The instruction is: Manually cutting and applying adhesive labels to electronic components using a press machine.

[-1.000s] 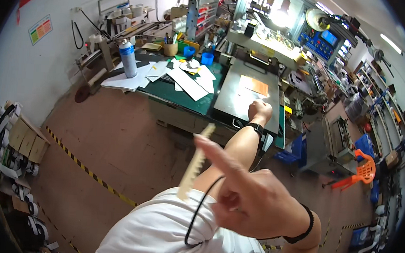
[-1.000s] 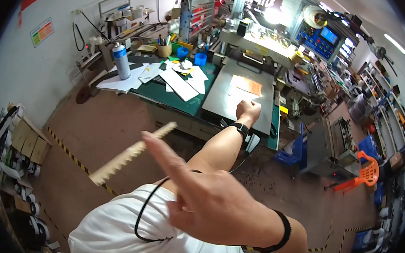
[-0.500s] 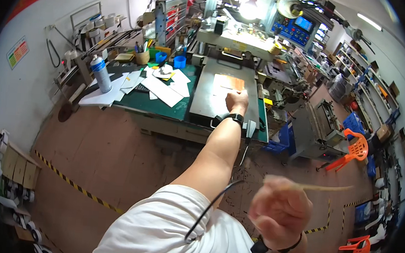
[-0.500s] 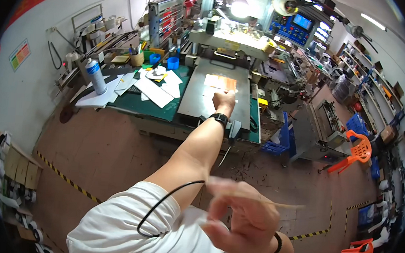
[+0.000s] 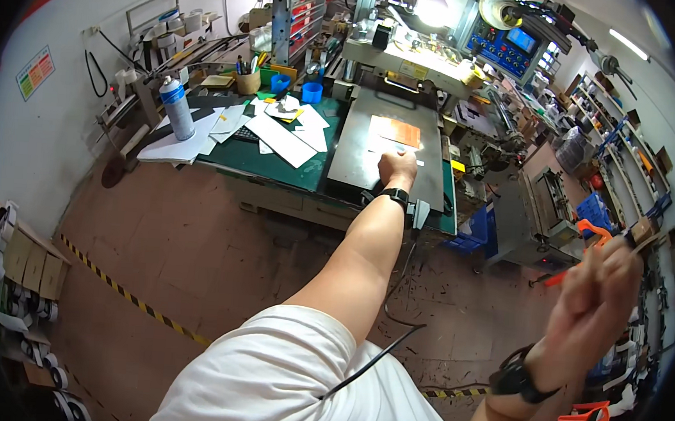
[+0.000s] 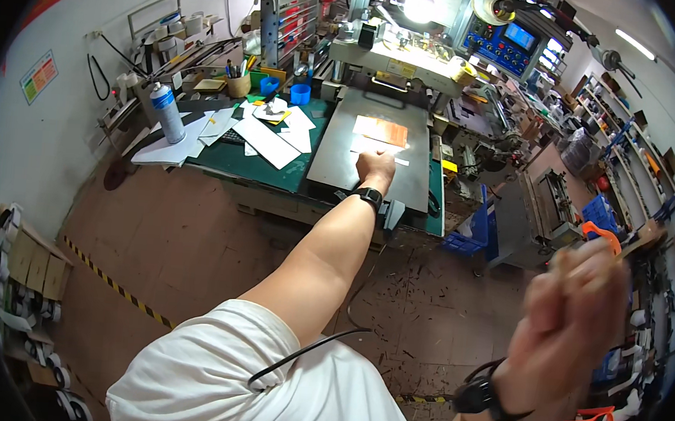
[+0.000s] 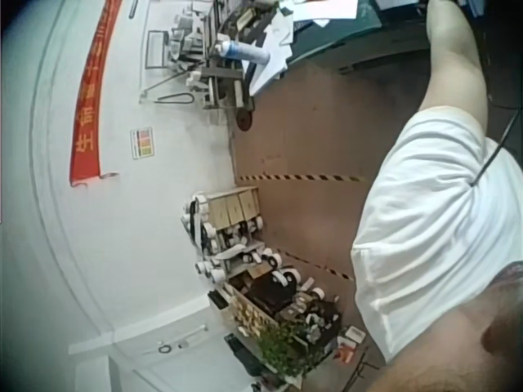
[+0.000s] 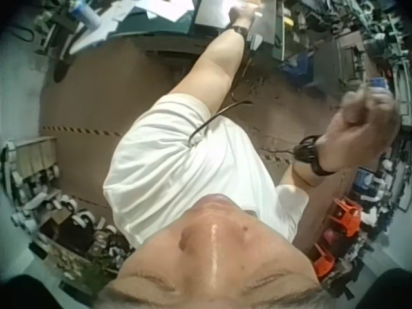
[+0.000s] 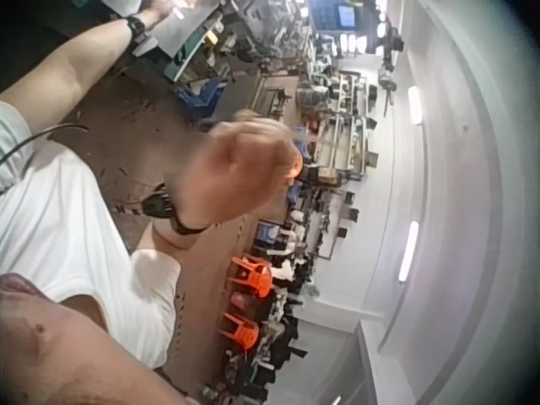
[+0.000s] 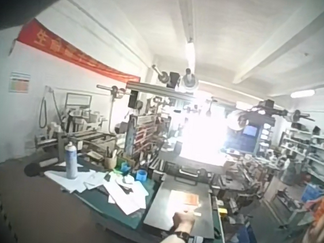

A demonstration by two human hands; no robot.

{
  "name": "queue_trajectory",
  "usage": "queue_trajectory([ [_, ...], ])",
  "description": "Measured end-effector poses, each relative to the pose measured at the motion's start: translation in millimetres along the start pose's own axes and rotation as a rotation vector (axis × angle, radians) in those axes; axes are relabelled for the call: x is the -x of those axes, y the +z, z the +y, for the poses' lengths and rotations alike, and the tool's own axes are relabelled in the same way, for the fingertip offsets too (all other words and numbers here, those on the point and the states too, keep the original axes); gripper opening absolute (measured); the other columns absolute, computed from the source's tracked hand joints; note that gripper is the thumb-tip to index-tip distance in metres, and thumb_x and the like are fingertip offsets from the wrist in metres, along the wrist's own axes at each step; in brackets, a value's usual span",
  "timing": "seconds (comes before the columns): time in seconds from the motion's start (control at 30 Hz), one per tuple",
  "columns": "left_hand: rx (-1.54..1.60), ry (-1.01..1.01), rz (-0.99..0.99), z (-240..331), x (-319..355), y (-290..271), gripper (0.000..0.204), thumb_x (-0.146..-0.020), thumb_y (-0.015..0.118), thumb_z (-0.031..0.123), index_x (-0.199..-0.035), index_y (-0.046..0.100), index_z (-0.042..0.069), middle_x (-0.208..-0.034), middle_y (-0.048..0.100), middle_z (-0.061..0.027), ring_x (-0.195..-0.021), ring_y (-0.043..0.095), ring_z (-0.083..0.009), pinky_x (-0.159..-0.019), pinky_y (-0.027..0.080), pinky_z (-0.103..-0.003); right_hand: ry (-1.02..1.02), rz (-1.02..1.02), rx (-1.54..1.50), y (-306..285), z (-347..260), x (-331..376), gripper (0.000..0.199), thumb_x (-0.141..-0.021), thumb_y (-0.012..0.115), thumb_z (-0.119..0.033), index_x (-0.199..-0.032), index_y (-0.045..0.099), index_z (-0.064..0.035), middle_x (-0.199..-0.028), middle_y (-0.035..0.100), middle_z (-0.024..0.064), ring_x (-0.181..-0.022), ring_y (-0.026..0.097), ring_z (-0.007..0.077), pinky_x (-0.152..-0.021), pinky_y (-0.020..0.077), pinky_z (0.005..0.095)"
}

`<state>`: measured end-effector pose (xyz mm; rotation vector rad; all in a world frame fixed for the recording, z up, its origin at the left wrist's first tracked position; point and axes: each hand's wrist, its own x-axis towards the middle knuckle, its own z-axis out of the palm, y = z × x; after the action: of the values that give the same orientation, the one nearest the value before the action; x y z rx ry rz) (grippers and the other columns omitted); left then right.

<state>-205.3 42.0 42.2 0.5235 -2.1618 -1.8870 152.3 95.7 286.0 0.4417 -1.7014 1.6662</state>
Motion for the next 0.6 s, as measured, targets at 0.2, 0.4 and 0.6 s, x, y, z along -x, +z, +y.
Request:
queue_trajectory([
  [0.2, 0.018, 0.091, -0.049, 3.3, -2.5, 20.3, 0.032, -0.079, 0.061, 0.026, -0.085, 0.073, -0.003, -0.083, 0.072, -0.024, -0.079, 0.071, -0.0384, -0.073, 0.057, -0.045, 0.245, -0.162, -0.075, -12.7, 7.5, -11.1, 0.016, -0.093, 0.061, -0.009, -0.08, 0.054, -0.0033, -0.074, 0.043, -0.0027, -0.051, 0.032, 0.0041, -0.047, 0.0269, 0.0199],
  [0.4, 0.899, 0.061, -1.168, 81.6, 99.6, -14.6, 0.021, -0.09, 0.061, 0.019, -0.1, 0.07, 0.003, -0.084, 0.07, -0.0033, -0.071, 0.067, -0.0155, -0.065, 0.054, -0.029, 0.313, -0.026, 0.465, -29.2, 91.5, -27.6, 0.01, -0.089, 0.069, -0.011, -0.087, 0.071, -0.001, -0.071, 0.059, -0.0027, -0.057, 0.047, 0.0032, -0.05, 0.0325, 0.0191],
  [0.6, 0.989, 0.143, -1.427, 101.6, 138.9, -33.3, 0.026, -0.094, 0.063, 0.021, -0.104, 0.069, -0.002, -0.09, 0.07, -0.0082, -0.078, 0.067, -0.0162, -0.071, 0.053, -0.031, 0.358, 0.087, 0.403, -80.1, 165.1, -37.0, 0.016, -0.093, 0.068, -0.015, -0.09, 0.072, -0.0006, -0.078, 0.068, 0.0001, -0.071, 0.057, 0.0048, -0.065, 0.0428, 0.0205],
])
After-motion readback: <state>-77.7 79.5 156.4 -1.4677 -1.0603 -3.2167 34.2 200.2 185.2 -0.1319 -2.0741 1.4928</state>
